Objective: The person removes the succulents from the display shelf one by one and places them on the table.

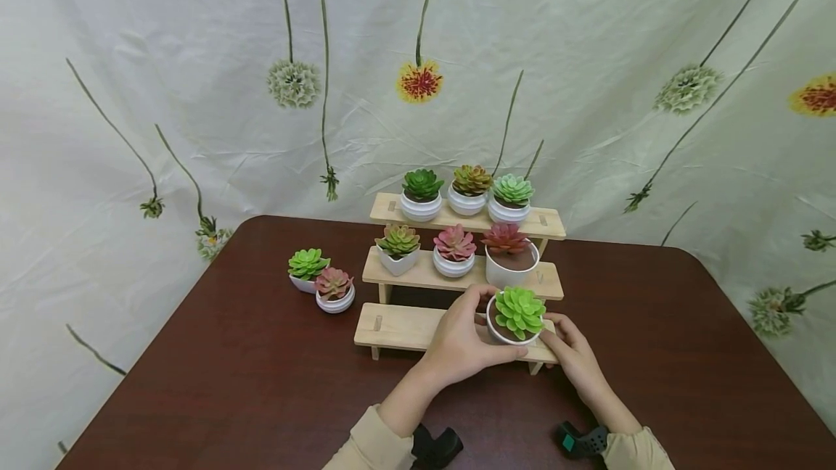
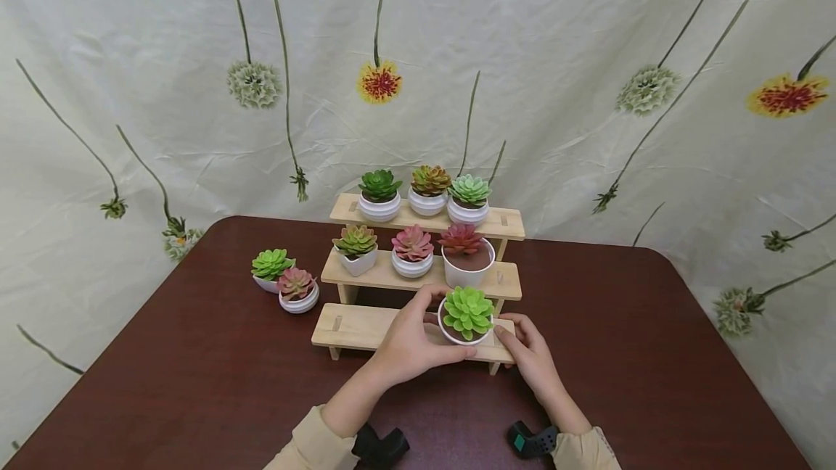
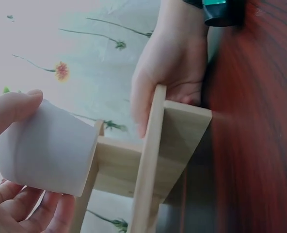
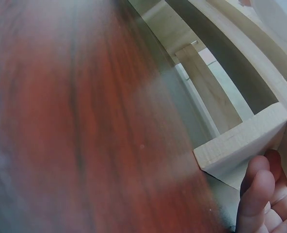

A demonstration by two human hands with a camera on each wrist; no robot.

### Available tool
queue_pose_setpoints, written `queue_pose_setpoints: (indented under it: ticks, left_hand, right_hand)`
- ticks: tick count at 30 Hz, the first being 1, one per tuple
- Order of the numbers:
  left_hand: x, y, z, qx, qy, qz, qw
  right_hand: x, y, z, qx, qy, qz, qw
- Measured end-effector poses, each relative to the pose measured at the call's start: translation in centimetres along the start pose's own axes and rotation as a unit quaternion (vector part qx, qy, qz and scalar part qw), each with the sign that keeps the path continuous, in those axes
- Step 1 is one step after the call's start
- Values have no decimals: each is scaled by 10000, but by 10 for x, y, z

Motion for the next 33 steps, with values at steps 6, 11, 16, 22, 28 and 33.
queue_pose_setpoints:
  ticks: [6,11,16,22,28,33]
  left_hand:
    - [2,0,-14,121,-15,49,9999]
    - [5,-1,-26,284,0,58,9996]
    - [7,-2,-37,425,-64,-12,9991]
    - [7,-1,-50,664,-171,-104,9976]
    - [7,0,-56,766,-174,-145,9968]
    - [8,1,-59,811,-303,-127,9962]
  right_hand:
    - [-1,-1,0,74,36,124,9999]
    - [0,-2,0,83,-6,178,9998]
    - [2,-4,0,166,76,189,9997]
    - [2,-4,-1,218,81,176,9996]
    - [4,-3,-1,228,66,211,9995]
    - [4,-3,-2,213,65,223,9995]
Point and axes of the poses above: each hand's wrist, its own y-axis away from the middle knuckle, its own z-axis out of the palm, x = y × z, the point moved 9 cm from there along -y, towards the middle knuckle, and after that the axes turned 14 degrees about z, right-handed, at the moved point
